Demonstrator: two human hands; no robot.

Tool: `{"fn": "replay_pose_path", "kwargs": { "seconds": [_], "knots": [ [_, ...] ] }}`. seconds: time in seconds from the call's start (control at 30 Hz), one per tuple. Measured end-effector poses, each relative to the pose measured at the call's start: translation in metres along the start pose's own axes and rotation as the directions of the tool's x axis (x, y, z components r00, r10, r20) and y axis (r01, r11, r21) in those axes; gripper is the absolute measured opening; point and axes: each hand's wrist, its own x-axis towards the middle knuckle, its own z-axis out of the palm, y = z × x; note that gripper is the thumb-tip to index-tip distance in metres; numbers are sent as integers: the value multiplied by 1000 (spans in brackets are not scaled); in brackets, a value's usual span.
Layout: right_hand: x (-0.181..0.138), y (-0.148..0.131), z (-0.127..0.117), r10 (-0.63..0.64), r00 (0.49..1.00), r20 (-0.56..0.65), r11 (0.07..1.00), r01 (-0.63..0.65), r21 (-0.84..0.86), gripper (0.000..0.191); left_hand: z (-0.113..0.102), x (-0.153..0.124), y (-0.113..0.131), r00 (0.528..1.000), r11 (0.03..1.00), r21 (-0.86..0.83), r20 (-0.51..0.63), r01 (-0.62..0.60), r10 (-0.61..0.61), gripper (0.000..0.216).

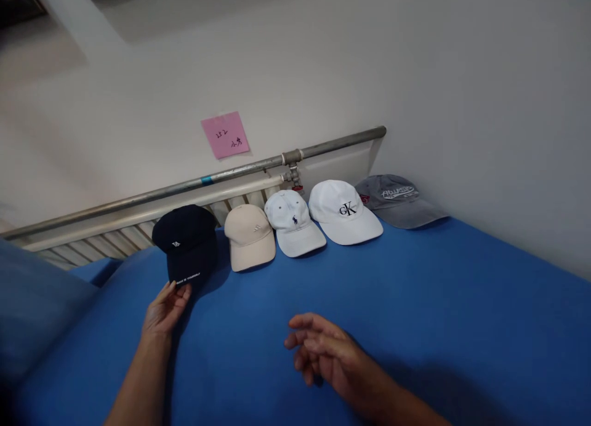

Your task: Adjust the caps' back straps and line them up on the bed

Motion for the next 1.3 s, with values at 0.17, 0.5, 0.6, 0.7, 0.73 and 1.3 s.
{"fn": "replay_pose_path", "kwargs": {
  "seconds": [0.17,0.5,0.6,0.7,0.73,1.3],
  "knots": [
    [4,3,-1,34,999,11,999,-34,-9,37,2,27,-3,1000,1000,3,-6,7,-7,28],
    [4,-4,7,121,991,-58,993,-121,-12,29,12,58,-9,999,998,51,-3,44,-44,26],
    [6,-3,7,131,990,-57,991,-133,-33,26,12,61,-8,998,996,73,-18,58,-56,26],
    [6,-2,7,126,990,-65,989,-130,-67,25,10,63,-7,997,994,88,-44,71,-67,27],
    [5,-2,7,123,990,-67,989,-128,-75,26,9,63,-7,996,993,94,-51,77,-72,27],
    [4,4,0,94,996,8,987,-92,-134,29,9,42,-4,984,970,205,-146,130,-101,25]
  ]
}}
